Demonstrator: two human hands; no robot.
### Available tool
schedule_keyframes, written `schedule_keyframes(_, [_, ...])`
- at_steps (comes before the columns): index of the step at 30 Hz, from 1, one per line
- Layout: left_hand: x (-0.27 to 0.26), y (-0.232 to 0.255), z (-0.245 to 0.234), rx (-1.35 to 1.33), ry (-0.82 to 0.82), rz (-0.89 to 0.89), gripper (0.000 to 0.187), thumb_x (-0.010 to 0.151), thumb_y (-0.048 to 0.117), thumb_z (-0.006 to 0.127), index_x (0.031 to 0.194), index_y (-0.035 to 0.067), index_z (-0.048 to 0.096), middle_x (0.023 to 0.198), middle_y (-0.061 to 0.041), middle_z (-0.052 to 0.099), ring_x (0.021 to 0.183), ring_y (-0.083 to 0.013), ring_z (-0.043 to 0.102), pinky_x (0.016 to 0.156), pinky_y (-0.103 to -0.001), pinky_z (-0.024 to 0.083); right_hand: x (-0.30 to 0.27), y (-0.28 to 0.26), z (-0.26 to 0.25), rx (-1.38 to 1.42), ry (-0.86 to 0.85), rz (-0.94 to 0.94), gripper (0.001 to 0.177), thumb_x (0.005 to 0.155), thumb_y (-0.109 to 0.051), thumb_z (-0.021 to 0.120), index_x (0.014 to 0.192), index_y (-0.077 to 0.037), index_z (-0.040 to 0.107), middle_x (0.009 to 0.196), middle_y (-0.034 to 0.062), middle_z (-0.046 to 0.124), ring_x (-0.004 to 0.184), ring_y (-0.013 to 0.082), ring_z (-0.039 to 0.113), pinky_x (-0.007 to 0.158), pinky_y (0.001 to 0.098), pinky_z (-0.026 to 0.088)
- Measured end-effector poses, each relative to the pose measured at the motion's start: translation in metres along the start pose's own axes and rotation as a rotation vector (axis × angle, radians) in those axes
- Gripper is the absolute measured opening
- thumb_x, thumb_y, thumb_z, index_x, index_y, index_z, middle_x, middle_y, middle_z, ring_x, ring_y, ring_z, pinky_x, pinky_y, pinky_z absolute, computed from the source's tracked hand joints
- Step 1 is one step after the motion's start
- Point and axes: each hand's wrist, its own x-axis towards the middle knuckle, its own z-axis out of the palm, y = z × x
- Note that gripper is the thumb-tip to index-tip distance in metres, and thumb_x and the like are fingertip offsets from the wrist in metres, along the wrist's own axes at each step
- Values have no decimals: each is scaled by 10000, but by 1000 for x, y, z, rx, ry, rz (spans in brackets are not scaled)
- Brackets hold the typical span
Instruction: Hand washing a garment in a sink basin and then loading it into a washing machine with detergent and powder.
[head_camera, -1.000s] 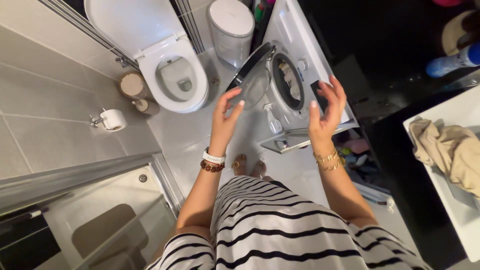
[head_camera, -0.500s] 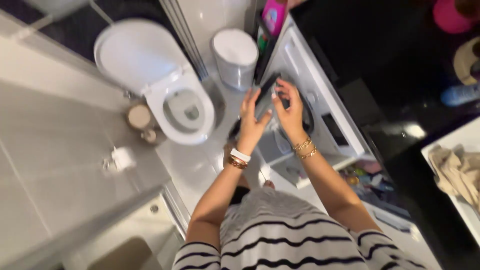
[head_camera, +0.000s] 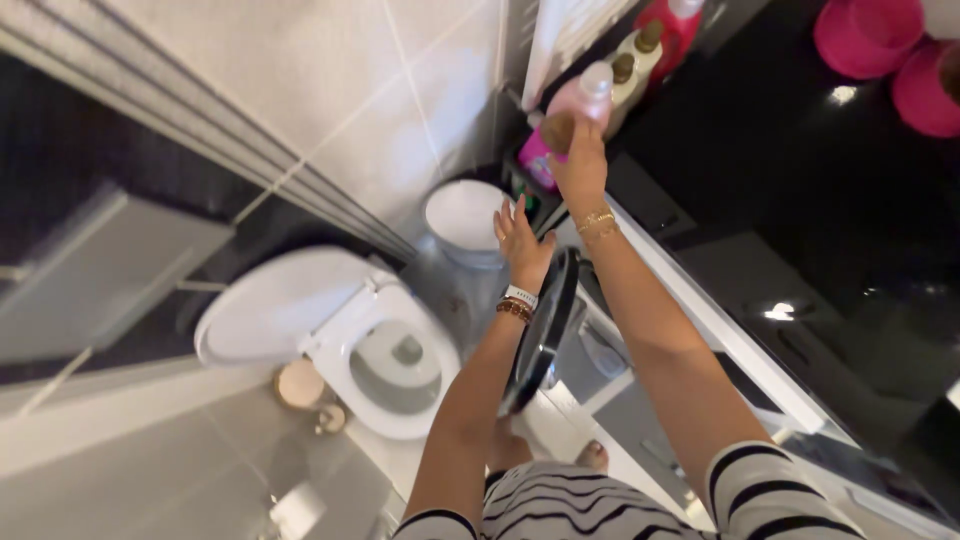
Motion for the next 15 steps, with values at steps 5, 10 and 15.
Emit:
schedule_keyframes(5, [84,-40,43,74,-30,-13,998,681,186,877,1536,132,364,1594,-198,339,1483,-488,215,1213,-564,221,35,22,24,-212,-329,177,695,666,-246,941,1195,-93,518,1172,171,655,1076,405,632,865,495,539])
schedule_keyframes(10, [164,-69,61,181,-103,103,1119,563,267,947,1513,143,369,1492,-132,487,1403,-488,325,1161,-550,295,36,21,8,-159,-408,160,607,642,-273,932,1088,-111,554,998,133,715,915,386,688,773,492,555])
schedule_keyframes(15, [204,-76,62,232,-468,268,913,655,384,968,1404,167,494,1349,-131,625,1301,-402,556,1058,-509,464,33,13,-6,-105,-352,68,542,706,-272,897,1095,-79,573,923,166,703,836,394,693,713,481,558])
